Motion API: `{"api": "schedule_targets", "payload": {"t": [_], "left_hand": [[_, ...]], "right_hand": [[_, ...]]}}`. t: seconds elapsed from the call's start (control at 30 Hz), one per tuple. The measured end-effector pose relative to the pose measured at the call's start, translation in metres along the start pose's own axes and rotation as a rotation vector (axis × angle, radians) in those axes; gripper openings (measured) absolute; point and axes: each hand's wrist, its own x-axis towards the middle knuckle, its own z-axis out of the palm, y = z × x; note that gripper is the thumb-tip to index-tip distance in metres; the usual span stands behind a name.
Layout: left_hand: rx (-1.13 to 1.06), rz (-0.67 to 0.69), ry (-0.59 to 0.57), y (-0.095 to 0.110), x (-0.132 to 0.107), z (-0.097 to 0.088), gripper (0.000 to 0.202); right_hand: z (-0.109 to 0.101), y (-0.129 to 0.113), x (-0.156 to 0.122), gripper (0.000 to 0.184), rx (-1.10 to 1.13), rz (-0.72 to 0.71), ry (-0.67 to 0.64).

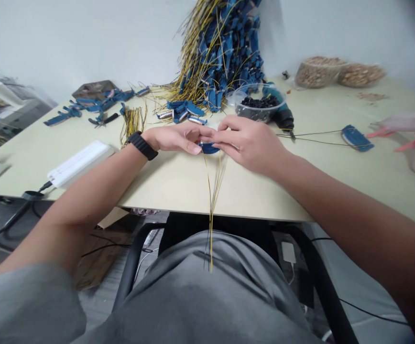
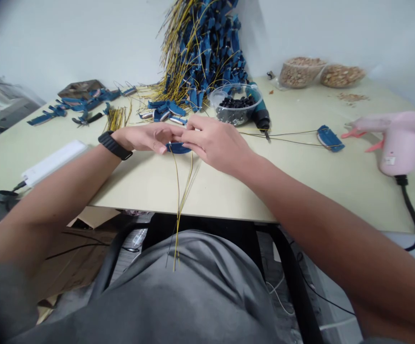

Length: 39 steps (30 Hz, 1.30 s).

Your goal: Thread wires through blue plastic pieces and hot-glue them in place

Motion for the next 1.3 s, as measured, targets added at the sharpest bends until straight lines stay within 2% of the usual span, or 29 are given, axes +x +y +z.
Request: {"api": "schedule_targets", "payload": {"t": [0.1, 0.23, 0.33, 0.4, 0.5, 0.6, 0.7, 0.8, 1.03, 1.3], "left_hand": [[0.014, 0.021, -0.011, -0.004, 0.002, -0.002, 0.117], [-0.009, 0.108, -0.084, -0.016, 0.006, -0.004, 0.108], [-0.041, 0.151, -0.052, -0.026, 0.006, -0.003, 0.099], [-0.064, 0.158, -0.004, -0.03, 0.006, -0.002, 0.097], [-0.095, 0.155, 0.048, -0.033, 0.004, 0.0, 0.098], [-0.094, 0.169, 0.092, -0.033, 0.003, 0.002, 0.101], [-0.079, 0.185, 0.176, -0.031, 0.002, 0.004, 0.104], [-0.034, 0.184, 0.236, -0.03, 0.001, 0.006, 0.106], [-0.03, 0.186, 0.245, -0.029, 0.002, 0.014, 0.101], [-0.05, 0.254, 0.282, -0.032, 0.007, 0.02, 0.109]], "right_hand": [[0.007, 0.001, 0.001, 0.032, 0.028, -0.027, 0.019], [0.014, 0.004, 0.001, 0.024, 0.118, -0.049, 0.074], [0.014, 0.007, 0.001, 0.014, 0.244, 0.013, 0.112], [0.01, 0.007, 0.002, 0.009, 0.336, 0.145, 0.151], [0.003, 0.006, 0.002, 0.022, 0.502, 0.45, 0.172], [-0.004, 0.001, 0.005, 0.027, 0.753, 0.775, 0.078], [-0.01, -0.008, 0.011, 0.024, 0.945, 0.947, -0.027], [-0.015, -0.016, 0.016, 0.025, 1.021, 1.012, -0.055], [-0.018, -0.029, 0.024, 0.024, 1.119, 1.128, -0.032], [-0.016, -0.025, 0.023, 0.031, 1.201, 1.124, -0.01]]}}
